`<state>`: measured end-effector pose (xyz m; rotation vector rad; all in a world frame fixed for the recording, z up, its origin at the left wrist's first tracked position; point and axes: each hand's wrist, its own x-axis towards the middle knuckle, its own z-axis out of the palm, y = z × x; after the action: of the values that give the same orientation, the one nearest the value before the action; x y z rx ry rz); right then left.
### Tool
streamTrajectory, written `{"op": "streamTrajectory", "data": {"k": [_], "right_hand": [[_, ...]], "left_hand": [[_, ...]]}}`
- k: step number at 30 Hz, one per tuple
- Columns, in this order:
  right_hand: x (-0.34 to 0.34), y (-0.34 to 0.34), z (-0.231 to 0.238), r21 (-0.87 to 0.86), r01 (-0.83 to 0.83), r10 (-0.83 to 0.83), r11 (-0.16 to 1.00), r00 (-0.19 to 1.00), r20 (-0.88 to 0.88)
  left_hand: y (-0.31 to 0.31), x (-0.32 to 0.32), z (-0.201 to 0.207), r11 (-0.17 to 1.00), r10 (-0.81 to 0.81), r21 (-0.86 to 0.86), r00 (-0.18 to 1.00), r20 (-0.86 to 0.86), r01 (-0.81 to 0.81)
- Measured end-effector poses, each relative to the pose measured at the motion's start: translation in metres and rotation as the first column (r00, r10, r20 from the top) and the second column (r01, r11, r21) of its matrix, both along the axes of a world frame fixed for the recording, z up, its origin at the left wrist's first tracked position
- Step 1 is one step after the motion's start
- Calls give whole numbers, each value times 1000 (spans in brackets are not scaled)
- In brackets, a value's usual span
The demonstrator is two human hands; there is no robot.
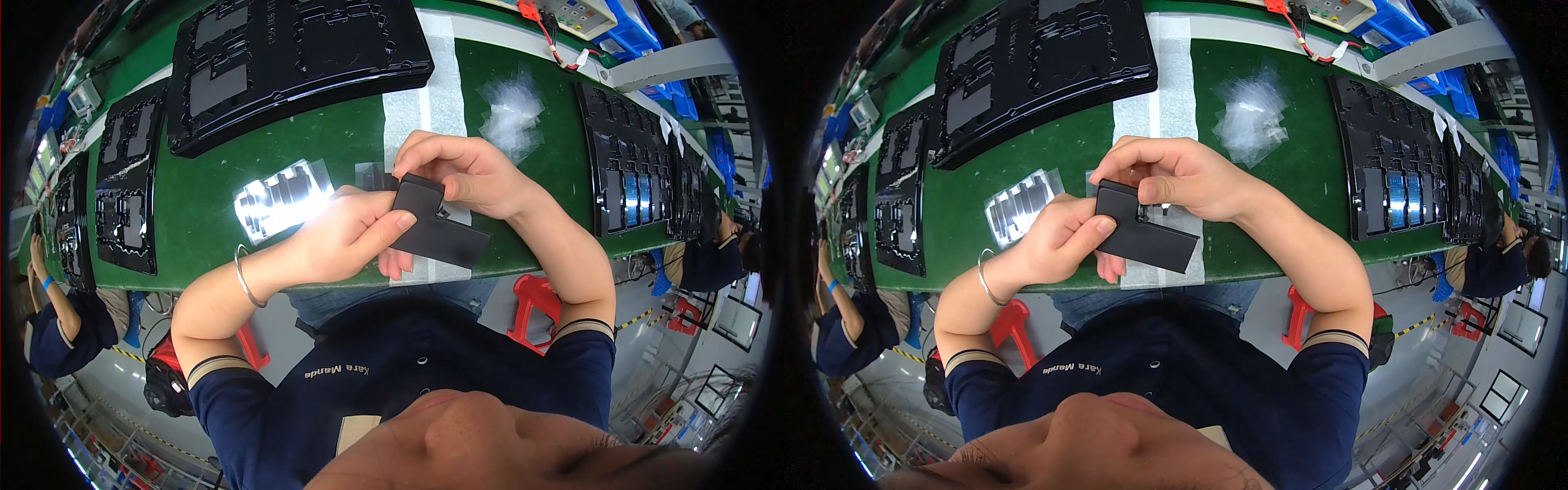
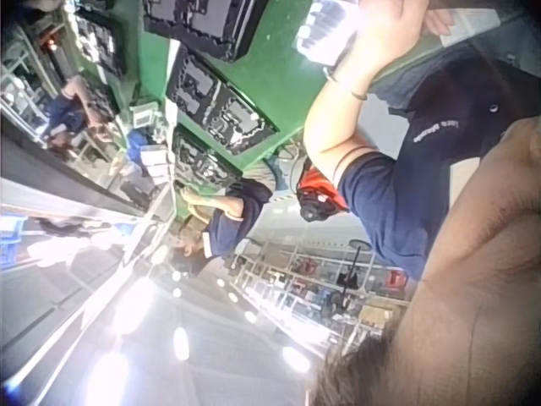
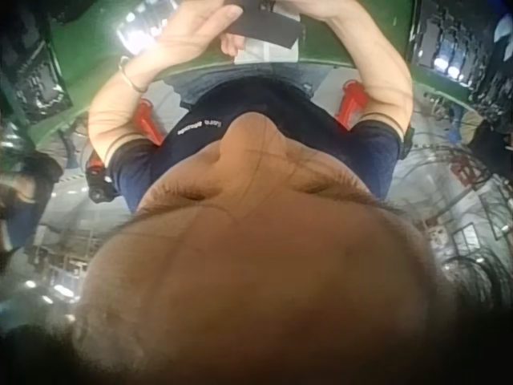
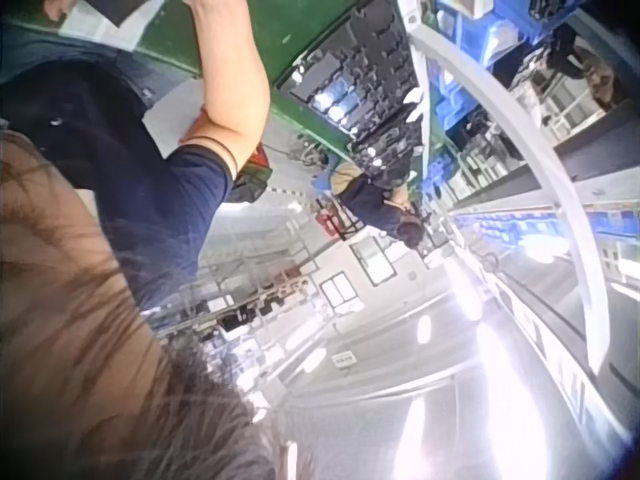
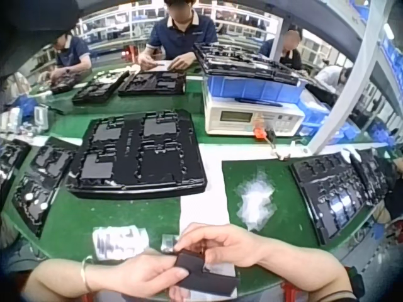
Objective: The recorder peels adhesive strips and applies them precisely to electronic components on an assembly line.
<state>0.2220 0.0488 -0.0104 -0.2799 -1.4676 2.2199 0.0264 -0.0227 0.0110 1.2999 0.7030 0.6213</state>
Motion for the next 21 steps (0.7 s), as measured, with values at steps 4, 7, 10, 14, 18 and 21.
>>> {"op": "streamTrajectory", "data": {"k": [4,7,10,14,18,21], "right_hand": [[7,8,-1,52,-85,81,995,994,72],[7,7,10,-19,-79,79,997,995,57],[8,4,16,-68,40,-42,997,999,-25],[9,-5,23,625,178,-339,760,929,148],[6,-10,22,573,278,-415,771,902,120],[7,-12,23,589,274,-417,760,901,119]], "left_hand": [[1,1,1,999,-32,19,999,-32,32],[0,1,-3,999,42,-7,998,-47,-43],[1,2,-10,988,148,51,987,-66,-145],[1,2,-9,975,215,71,976,-38,-212],[1,1,-9,977,201,73,980,-5,-200],[0,2,-9,978,192,79,981,10,-193]]}}
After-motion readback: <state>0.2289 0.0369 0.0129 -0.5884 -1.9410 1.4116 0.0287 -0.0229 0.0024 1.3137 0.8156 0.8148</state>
